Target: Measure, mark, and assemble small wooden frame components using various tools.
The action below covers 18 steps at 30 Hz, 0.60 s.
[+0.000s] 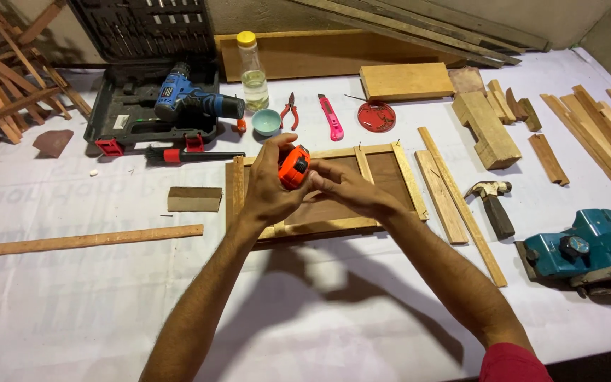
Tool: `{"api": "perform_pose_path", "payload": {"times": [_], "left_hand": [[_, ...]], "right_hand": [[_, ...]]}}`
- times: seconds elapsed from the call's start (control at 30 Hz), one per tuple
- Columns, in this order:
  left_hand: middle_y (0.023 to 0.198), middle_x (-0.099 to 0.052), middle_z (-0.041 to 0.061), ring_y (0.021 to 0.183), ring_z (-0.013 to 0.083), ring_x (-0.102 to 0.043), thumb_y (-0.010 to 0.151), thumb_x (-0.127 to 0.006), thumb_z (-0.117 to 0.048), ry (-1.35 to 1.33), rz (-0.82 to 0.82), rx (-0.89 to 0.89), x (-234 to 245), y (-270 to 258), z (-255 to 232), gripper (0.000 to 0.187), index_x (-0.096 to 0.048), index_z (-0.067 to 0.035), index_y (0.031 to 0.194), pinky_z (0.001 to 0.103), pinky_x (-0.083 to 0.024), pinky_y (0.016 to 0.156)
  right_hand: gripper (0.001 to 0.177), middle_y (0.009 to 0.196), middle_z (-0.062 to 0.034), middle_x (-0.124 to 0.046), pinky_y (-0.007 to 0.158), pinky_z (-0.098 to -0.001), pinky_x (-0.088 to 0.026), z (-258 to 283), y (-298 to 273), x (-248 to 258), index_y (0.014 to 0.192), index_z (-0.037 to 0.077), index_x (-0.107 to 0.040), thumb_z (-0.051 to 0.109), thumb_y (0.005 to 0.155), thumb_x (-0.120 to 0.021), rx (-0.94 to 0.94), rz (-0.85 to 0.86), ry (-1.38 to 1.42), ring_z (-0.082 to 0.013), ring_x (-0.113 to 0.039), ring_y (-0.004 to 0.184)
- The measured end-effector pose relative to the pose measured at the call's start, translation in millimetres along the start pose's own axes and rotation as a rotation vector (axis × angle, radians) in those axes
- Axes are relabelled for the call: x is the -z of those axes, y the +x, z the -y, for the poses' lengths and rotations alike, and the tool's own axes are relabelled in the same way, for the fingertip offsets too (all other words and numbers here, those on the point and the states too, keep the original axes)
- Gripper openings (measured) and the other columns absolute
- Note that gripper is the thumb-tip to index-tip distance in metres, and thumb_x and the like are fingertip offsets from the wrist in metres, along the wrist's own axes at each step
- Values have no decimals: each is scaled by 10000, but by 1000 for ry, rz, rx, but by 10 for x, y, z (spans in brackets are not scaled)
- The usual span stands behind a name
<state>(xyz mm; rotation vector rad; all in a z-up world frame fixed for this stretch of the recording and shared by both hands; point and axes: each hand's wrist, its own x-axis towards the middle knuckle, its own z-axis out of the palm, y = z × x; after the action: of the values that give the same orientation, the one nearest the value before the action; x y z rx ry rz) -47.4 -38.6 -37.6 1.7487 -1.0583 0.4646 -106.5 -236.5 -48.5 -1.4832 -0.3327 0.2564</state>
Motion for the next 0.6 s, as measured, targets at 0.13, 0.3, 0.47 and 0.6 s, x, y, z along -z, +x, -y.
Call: {"api": "perform_pose_path", "payload": {"times": [0.13, 0.3, 0.47, 0.6], "left_hand": [[1137, -646, 129, 1018, 199, -668, 908, -798, -270, -251, -39, 142, -216, 138, 131, 535, -517, -25, 1292, 340, -586, 879], [1078, -645, 81, 935, 119, -639, 965, -739, -262, -608, -49, 375, -459, 376, 445, 409, -485, -54, 1209, 270, -577, 800], [1051, -646, 75, 944, 112, -619, 1018, -687, -272, -572, -47, 396, -675, 630, 826, 330, -493, -51, 1167, 256, -548, 833], [976, -674, 52, 877, 90, -611, 1027, -677, -291, -549, -25, 583, -721, 924, 814, 313, -558, -24, 1140, 253, -535, 783]], "right_hand": [[494, 1320, -95, -623, 1022, -369, -560, -303, 91, 158, 1441, 24, -493, 395, 1114, -488, 20, 28, 283, -172, -633, 1215], [298, 1083, -83, -639, 913, -354, -543, -365, 249, 451, 1326, 37, -542, 246, 1123, -607, 64, -91, 454, -176, -642, 979], [280, 1023, -81, -653, 824, -333, -557, -172, 448, 842, 1235, 28, -607, 232, 1049, -658, -51, -287, 467, -160, -636, 875], [278, 1064, -52, -669, 794, -312, -589, 216, 597, 1082, 1173, 55, -622, 190, 949, -718, -129, -453, 357, -129, -657, 916]]}}
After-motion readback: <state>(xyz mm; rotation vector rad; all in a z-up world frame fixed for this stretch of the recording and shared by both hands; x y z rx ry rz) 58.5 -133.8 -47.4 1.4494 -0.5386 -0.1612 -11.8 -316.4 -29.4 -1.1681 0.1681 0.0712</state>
